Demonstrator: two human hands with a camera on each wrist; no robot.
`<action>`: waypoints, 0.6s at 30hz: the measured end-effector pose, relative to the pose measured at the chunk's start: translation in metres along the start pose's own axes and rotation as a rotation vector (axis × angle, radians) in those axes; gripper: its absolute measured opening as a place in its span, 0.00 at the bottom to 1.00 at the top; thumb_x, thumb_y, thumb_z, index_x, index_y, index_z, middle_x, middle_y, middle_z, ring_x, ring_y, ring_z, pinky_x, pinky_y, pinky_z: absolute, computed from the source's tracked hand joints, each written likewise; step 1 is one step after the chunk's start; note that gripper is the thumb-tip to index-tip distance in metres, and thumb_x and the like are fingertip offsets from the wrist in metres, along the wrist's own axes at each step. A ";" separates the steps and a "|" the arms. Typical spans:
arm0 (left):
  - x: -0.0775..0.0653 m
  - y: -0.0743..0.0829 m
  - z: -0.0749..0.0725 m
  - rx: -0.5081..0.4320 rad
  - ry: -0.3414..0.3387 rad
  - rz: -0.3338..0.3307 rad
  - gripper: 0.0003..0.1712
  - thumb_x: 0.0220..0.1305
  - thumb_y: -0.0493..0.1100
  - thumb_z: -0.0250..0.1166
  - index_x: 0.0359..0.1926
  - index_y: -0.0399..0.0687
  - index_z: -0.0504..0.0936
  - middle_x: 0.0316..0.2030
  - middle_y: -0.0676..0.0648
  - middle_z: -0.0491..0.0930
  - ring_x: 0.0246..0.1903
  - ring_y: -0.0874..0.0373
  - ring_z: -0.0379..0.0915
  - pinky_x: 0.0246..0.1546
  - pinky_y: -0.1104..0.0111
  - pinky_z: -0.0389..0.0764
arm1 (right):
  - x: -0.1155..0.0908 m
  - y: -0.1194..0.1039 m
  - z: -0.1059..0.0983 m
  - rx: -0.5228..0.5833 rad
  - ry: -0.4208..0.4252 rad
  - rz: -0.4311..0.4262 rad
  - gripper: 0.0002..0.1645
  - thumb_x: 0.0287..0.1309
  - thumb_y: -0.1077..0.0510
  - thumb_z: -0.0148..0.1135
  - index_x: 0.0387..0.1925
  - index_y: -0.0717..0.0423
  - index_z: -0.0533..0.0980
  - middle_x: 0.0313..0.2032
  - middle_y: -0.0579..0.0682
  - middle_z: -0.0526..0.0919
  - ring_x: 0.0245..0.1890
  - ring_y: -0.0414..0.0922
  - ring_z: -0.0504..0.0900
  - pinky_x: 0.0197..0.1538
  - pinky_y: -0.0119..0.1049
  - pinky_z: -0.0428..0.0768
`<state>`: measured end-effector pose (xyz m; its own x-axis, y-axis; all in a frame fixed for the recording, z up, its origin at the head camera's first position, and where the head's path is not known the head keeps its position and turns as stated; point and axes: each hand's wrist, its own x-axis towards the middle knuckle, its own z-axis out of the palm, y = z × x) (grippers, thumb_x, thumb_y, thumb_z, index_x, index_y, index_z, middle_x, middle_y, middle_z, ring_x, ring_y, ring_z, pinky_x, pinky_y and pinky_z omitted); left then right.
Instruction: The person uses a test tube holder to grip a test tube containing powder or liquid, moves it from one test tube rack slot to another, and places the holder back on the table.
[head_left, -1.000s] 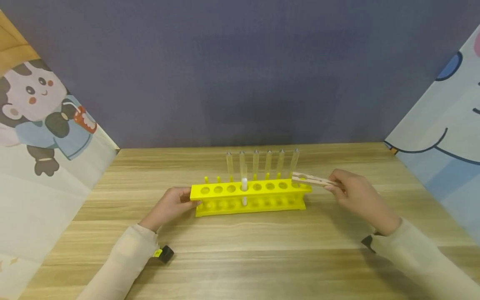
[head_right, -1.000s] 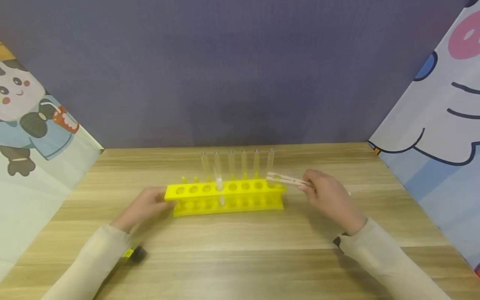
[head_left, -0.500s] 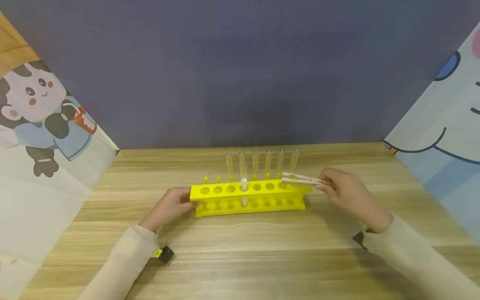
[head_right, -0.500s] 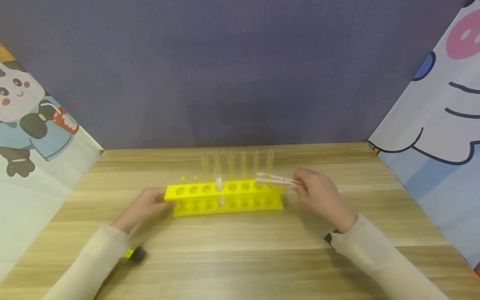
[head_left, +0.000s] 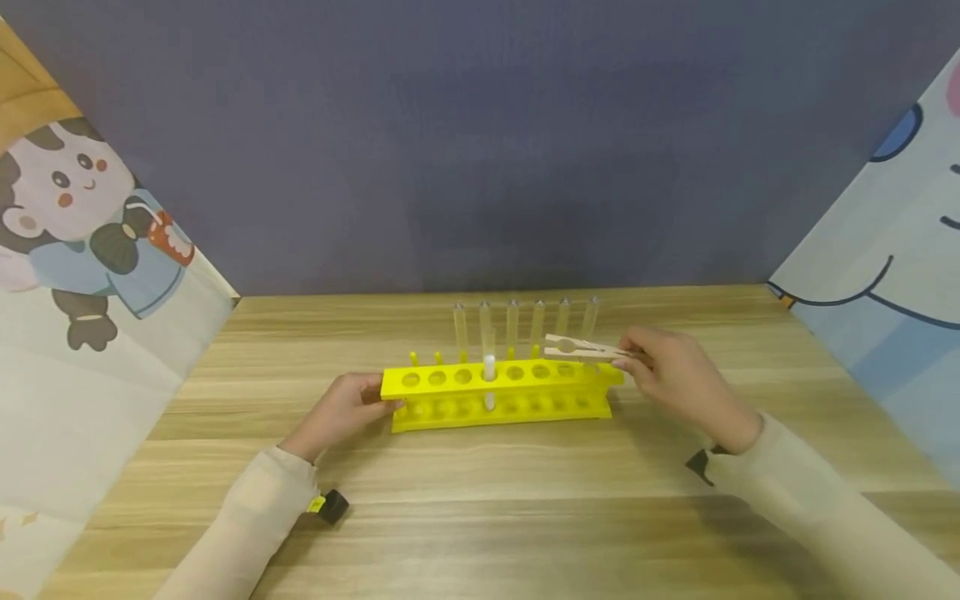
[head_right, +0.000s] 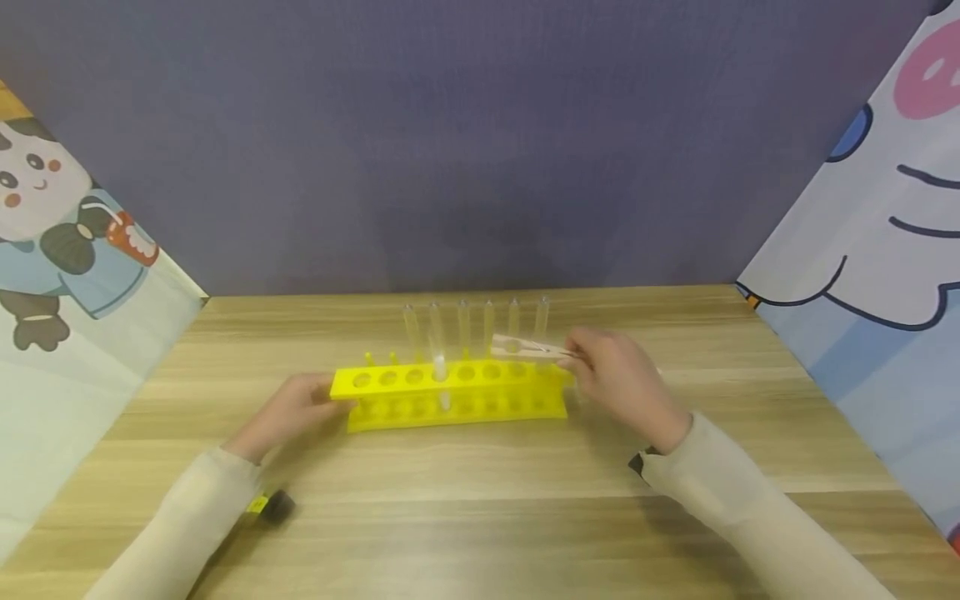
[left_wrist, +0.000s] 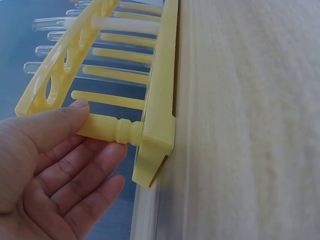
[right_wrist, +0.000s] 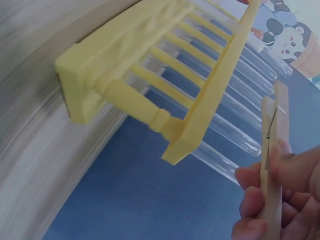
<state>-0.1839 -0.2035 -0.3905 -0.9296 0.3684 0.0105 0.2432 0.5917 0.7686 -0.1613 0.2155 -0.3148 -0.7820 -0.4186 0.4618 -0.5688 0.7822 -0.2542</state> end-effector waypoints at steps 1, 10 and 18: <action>0.000 0.000 0.000 -0.001 -0.001 0.003 0.16 0.59 0.38 0.66 0.49 0.43 0.81 0.50 0.44 0.81 0.54 0.47 0.74 0.58 0.52 0.73 | 0.001 -0.001 0.000 0.002 0.003 -0.001 0.10 0.50 0.65 0.69 0.26 0.54 0.73 0.15 0.39 0.64 0.15 0.35 0.58 0.20 0.28 0.61; -0.001 0.000 0.000 -0.007 -0.003 0.003 0.16 0.59 0.39 0.66 0.49 0.42 0.81 0.49 0.44 0.81 0.53 0.47 0.74 0.57 0.52 0.73 | 0.010 -0.009 0.002 0.022 0.011 -0.027 0.11 0.50 0.66 0.68 0.25 0.54 0.72 0.14 0.40 0.63 0.15 0.35 0.57 0.19 0.28 0.60; -0.001 0.000 -0.001 -0.009 -0.001 -0.001 0.16 0.60 0.40 0.66 0.49 0.42 0.81 0.50 0.44 0.81 0.53 0.47 0.74 0.57 0.52 0.73 | 0.020 -0.019 0.000 0.037 -0.011 -0.003 0.11 0.52 0.63 0.68 0.25 0.54 0.71 0.14 0.42 0.61 0.15 0.36 0.56 0.20 0.29 0.59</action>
<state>-0.1829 -0.2044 -0.3901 -0.9297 0.3683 0.0093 0.2398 0.5859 0.7741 -0.1660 0.1920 -0.3011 -0.7831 -0.4259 0.4533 -0.5798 0.7637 -0.2841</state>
